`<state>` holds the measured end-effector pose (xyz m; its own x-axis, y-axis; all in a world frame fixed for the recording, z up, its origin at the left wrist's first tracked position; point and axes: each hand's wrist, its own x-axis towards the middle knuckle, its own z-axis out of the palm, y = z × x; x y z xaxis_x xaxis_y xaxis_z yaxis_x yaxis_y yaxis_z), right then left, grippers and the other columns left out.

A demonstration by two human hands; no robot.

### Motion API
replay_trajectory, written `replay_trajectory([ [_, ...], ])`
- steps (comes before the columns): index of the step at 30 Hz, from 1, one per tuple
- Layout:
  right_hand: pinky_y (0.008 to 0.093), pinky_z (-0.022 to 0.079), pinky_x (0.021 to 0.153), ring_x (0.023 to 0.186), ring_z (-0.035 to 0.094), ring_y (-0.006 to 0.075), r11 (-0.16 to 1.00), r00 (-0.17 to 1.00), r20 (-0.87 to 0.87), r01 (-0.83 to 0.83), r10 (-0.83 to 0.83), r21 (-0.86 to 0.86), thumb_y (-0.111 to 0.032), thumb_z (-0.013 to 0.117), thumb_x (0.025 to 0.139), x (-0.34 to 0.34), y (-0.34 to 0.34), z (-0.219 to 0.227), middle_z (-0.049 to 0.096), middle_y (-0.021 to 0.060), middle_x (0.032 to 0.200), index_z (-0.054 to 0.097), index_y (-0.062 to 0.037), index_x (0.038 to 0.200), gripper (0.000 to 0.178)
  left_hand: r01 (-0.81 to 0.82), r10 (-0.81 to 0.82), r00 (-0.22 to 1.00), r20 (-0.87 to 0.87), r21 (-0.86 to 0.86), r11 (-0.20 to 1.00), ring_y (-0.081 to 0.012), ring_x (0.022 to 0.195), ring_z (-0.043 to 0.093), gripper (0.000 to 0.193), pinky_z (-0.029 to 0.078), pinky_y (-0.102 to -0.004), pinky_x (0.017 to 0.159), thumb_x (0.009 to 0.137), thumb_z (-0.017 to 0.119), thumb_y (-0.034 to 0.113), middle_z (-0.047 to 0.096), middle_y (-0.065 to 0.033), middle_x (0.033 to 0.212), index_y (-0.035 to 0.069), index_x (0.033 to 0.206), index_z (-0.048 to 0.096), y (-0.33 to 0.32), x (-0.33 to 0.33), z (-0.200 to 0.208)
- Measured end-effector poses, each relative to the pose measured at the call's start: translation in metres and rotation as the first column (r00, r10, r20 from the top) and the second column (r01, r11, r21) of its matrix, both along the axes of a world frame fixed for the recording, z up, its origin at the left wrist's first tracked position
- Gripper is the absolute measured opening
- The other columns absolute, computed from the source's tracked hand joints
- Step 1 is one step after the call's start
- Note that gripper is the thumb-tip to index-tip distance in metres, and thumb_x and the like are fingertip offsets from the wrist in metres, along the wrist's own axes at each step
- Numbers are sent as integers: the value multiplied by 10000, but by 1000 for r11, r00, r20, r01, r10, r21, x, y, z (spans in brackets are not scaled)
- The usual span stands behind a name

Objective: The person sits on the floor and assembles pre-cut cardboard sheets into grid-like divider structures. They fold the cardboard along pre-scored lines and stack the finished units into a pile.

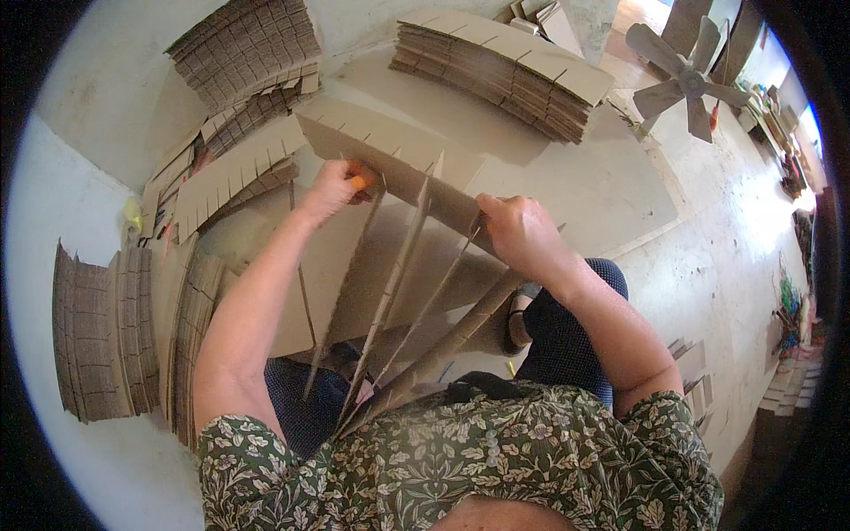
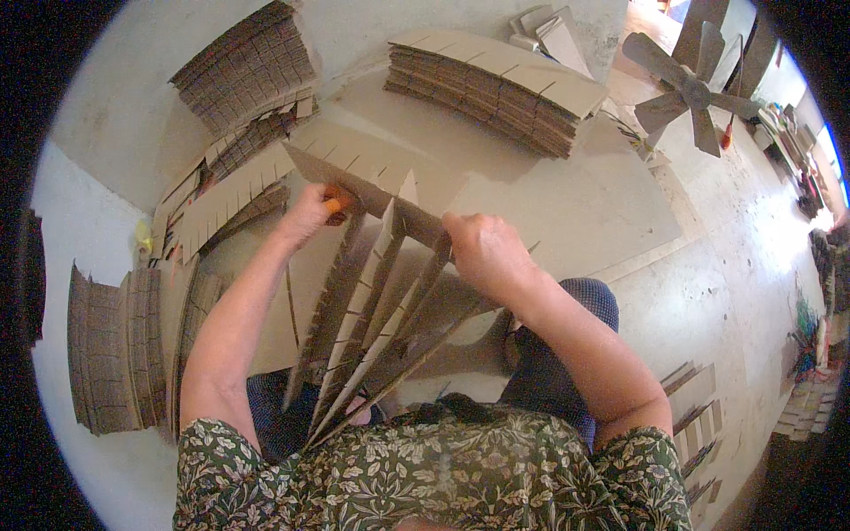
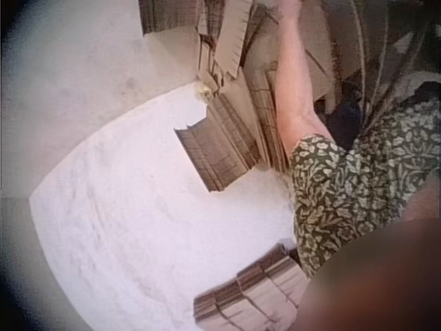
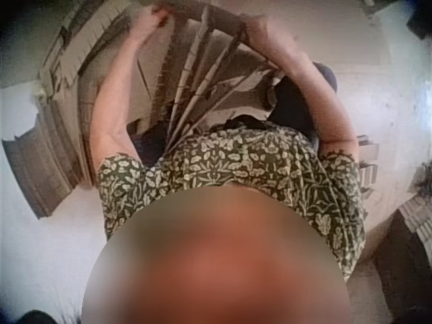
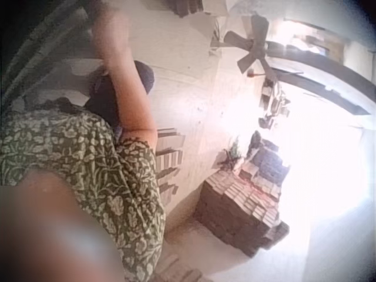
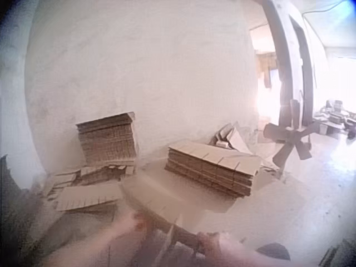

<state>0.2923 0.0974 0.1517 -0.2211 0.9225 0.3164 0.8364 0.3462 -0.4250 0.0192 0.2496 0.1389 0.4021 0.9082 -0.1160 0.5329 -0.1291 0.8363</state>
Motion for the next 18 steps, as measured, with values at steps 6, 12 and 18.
replay_trajectory([
  [6, 499, 488, 657, 748, 600, 435, 997, 997, 10, 72, -71, -39, -61, 520, 773, 16, 13, 12, 613, 234, 762, 590, -27, 835, 100, -265, 253, 964, 78, 303, 915, -186, 743, 643, 356, 490, -302, 688, 865, 646, 336, 680, -91, 820, -6, 961, 642, 29, -65, -14],
  [12, 506, 498, 680, 775, 605, 433, 988, 991, 109, 96, -83, -119, -80, 499, 797, 13, 29, 5, 617, 242, 794, 610, -44, 894, 152, -277, 667, 686, -291, 743, 609, -302, 1042, 576, 440, 460, -409, 873, 851, 649, 310, 599, -150, 1148, 46, 1189, 550, 43, -118, -24],
  [18, 492, 498, 695, 805, 618, 404, 979, 935, 323, 181, -143, -92, -100, 518, 820, 21, 38, 21, 625, 221, 806, 594, -44, 931, 146, -43, 624, 557, -548, 731, 681, -294, 1151, 494, 509, 443, -405, 918, 829, 668, 270, 501, -122, 1279, 90, 1272, 493, 62, -124, -26],
])
